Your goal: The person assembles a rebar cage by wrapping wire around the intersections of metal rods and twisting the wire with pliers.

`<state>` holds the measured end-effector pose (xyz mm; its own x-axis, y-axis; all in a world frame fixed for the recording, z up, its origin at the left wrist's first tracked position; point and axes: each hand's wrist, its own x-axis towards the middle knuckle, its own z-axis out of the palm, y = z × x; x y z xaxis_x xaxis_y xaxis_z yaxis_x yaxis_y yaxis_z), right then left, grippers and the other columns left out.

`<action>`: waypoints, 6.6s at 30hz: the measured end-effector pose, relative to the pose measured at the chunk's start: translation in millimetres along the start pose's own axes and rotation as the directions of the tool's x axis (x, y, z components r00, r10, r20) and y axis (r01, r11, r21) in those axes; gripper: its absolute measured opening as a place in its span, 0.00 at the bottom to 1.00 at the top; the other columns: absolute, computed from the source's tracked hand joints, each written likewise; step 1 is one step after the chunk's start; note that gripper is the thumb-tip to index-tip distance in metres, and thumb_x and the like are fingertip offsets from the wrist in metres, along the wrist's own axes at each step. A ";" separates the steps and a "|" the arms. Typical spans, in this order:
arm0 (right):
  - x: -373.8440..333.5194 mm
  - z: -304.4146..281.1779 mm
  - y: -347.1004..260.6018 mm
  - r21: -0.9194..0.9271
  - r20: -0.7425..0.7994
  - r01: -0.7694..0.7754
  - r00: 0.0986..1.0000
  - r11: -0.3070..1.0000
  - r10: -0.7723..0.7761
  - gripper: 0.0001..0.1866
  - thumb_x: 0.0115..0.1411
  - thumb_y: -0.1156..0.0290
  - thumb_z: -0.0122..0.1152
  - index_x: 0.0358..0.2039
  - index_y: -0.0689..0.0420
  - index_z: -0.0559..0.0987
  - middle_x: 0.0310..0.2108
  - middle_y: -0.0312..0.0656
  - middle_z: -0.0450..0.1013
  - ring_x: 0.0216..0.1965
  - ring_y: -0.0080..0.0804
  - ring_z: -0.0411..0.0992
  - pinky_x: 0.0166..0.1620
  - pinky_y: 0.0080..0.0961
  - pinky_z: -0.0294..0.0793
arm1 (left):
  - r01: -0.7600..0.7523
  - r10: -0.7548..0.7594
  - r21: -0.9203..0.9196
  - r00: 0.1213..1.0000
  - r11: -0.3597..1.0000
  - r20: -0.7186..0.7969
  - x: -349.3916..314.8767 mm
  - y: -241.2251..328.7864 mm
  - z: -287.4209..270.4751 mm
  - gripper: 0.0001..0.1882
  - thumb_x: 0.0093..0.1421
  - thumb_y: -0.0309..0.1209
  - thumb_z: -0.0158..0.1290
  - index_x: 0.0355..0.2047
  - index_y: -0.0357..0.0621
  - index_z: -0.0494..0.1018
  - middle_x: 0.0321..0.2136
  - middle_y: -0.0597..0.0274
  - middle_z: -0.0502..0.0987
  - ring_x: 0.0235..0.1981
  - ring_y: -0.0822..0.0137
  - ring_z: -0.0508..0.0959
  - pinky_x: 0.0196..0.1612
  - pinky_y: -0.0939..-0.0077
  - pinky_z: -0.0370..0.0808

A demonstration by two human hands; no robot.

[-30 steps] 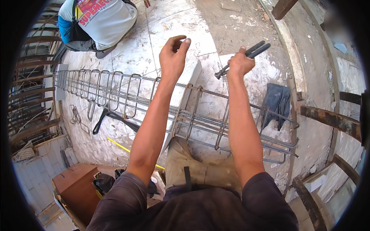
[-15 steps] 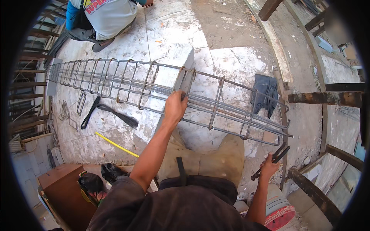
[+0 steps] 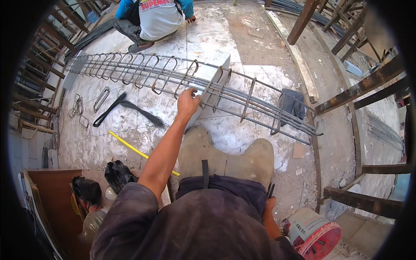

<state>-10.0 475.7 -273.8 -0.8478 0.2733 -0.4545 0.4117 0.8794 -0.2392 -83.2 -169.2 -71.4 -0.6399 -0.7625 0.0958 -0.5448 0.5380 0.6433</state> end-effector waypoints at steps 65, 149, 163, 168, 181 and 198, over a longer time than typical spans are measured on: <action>139.3 -27.7 -545.7 0.205 0.007 -0.777 0.610 -0.596 -0.793 0.49 0.60 0.17 0.39 0.75 0.31 0.60 0.75 0.40 0.58 0.74 0.40 0.56 0.74 0.62 0.54 | -0.177 0.213 0.226 0.966 0.958 -0.145 -2.4 -91.5 50.2 0.37 0.77 0.56 0.37 0.70 0.37 0.60 0.65 0.39 0.62 0.66 0.44 0.64 0.65 0.49 0.67; 53.7 -107.9 -561.9 0.556 -0.167 -0.665 0.498 -0.498 -0.851 0.49 0.67 0.26 0.43 0.77 0.47 0.55 0.79 0.51 0.45 0.80 0.42 0.40 0.78 0.61 0.33 | 0.133 -0.136 0.039 0.984 0.990 0.113 51.2 76.9 -50.6 0.16 0.63 0.34 0.60 0.49 0.40 0.81 0.41 0.46 0.84 0.41 0.46 0.83 0.45 0.57 0.77; 65.1 -96.3 -553.7 0.538 -0.276 -0.695 0.389 -0.477 -0.879 0.50 0.68 0.27 0.42 0.78 0.49 0.54 0.79 0.54 0.42 0.80 0.46 0.37 0.78 0.61 0.30 | 0.037 0.087 0.361 0.943 0.932 -0.321 81.1 15.4 -67.2 0.16 0.62 0.30 0.60 0.51 0.44 0.78 0.41 0.46 0.80 0.46 0.45 0.78 0.51 0.52 0.74; 62.2 -94.9 -553.6 0.545 -0.226 -0.682 0.442 -0.489 -0.868 0.49 0.67 0.28 0.43 0.77 0.49 0.54 0.79 0.54 0.44 0.80 0.47 0.39 0.78 0.61 0.30 | 0.064 -0.038 0.242 0.993 0.968 -0.112 106.0 -29.7 -71.7 0.17 0.64 0.30 0.58 0.53 0.39 0.75 0.45 0.43 0.79 0.49 0.42 0.77 0.53 0.50 0.73; 61.9 -95.2 -554.7 0.560 -0.122 -0.662 0.529 -0.498 -0.840 0.48 0.67 0.27 0.43 0.78 0.43 0.54 0.79 0.49 0.46 0.80 0.45 0.42 0.77 0.63 0.34 | -0.005 0.104 0.414 0.970 0.910 -0.218 132.0 -77.9 -108.9 0.18 0.62 0.24 0.59 0.53 0.42 0.76 0.41 0.46 0.77 0.48 0.43 0.75 0.53 0.51 0.72; 90.2 -50.5 -545.4 0.515 -0.217 -0.711 0.433 -0.479 -0.875 0.48 0.68 0.31 0.47 0.77 0.50 0.55 0.79 0.53 0.46 0.80 0.45 0.39 0.79 0.55 0.31 | 0.315 -0.315 -0.013 0.947 0.949 -0.068 -88.1 -116.6 -3.6 0.65 0.38 0.38 0.78 0.72 0.33 0.51 0.65 0.38 0.61 0.68 0.39 0.61 0.72 0.51 0.60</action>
<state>-327.9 40.4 -141.0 -0.7999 -0.5664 0.1982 0.5773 -0.8166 -0.0037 38.7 -166.0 -152.1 -0.3973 -0.9157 -0.0604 -0.7117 0.2658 0.6503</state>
